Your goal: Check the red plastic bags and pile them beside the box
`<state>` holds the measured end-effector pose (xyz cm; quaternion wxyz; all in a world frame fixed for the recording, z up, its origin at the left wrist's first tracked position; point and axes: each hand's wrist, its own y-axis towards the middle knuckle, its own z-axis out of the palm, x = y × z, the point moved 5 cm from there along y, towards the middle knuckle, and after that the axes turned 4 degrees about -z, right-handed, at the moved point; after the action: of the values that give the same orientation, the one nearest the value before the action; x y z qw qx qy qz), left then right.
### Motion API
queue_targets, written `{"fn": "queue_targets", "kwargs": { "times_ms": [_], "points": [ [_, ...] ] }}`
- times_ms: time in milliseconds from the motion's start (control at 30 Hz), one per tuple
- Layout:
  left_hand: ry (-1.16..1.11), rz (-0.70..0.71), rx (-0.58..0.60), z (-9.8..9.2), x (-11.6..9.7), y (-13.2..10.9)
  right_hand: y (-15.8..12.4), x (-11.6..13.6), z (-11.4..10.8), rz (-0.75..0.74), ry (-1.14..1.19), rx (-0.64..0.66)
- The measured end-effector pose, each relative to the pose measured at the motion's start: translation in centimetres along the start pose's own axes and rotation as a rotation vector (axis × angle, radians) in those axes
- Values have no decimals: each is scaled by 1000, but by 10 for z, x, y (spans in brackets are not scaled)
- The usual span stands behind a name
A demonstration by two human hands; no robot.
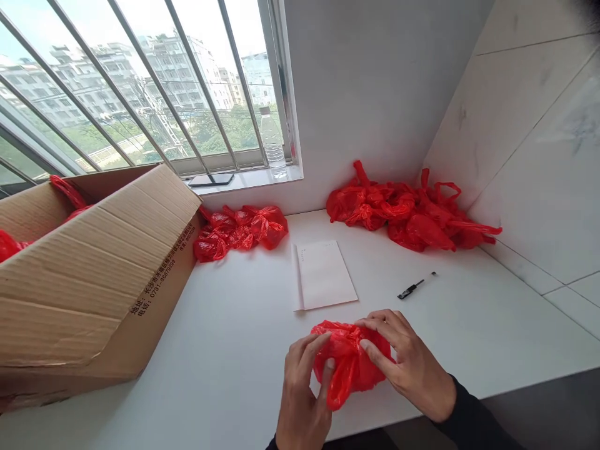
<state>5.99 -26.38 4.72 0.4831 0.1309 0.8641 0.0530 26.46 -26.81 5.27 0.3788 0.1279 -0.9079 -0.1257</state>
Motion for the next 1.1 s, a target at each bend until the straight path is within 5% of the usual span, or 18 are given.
{"fn": "queue_targets", "kwargs": {
  "times_ms": [200, 567, 833, 1100],
  "points": [
    [61, 61, 10, 0, -6, -1, -4, 2, -3, 2, 43, 57],
    [24, -158, -123, -36, 16, -18, -7, 9, -25, 34, 29, -72],
    [-20, 20, -3, -14, -13, -9, -9, 24, -19, 2, 78, -29],
    [-78, -59, -86, -27, 1, -6, -14, 8, -22, 87, 125, -71]
  ]
}}
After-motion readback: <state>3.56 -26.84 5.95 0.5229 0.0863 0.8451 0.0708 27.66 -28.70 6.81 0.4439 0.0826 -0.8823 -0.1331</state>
